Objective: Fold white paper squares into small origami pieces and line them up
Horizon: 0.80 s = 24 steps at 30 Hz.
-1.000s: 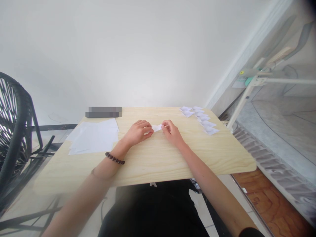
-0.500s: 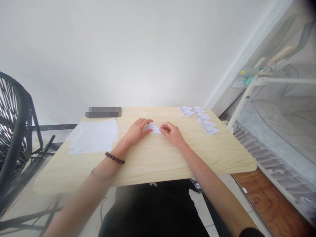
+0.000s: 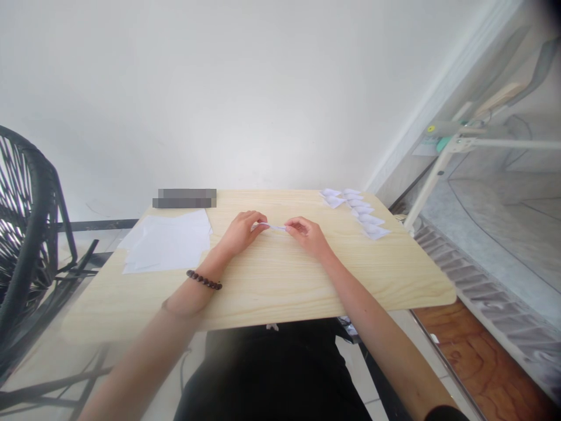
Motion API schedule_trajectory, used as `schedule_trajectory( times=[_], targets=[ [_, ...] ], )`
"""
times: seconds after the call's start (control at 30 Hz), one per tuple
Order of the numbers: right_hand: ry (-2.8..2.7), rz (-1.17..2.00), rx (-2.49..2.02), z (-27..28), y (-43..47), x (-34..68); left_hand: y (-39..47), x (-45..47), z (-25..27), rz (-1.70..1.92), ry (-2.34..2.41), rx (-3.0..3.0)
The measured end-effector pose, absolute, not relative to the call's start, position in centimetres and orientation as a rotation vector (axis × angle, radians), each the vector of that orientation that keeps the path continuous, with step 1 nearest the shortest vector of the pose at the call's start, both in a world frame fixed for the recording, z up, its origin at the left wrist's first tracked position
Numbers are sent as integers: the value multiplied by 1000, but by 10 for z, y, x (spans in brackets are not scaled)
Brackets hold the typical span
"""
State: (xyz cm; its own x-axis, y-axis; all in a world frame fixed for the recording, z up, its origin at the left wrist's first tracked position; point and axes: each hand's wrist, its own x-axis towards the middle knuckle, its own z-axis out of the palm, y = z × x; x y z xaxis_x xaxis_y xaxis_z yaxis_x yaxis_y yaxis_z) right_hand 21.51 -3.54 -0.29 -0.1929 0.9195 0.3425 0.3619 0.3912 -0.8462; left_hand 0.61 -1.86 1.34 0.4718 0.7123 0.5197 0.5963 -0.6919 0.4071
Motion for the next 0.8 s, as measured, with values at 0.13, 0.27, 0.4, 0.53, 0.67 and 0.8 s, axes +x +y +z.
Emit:
schedule_trajectory(
  times=[0.13, 0.27, 0.4, 0.53, 0.67, 0.8],
  targets=[
    [-1720, 779, -1146, -6, -33, 216, -20, 6, 14, 1016, 1116, 2562],
    [-1667, 829, -1130, -9, -31, 215, -22, 7, 17, 1008, 1077, 2635],
    [-1620, 822, -1136, -11, -29, 215, -25, 11, 19, 1011, 1026, 2710],
    [-1655, 715, -1150, -7, -31, 213, -25, 14, 18, 975, 1041, 2706],
    [-1774, 497, -1082, 1, -38, 211, -23, 15, 14, 1002, 1191, 2604],
    [-1879, 318, -1047, 5, -41, 208, -24, 15, 11, 1049, 1307, 2525]
  ],
)
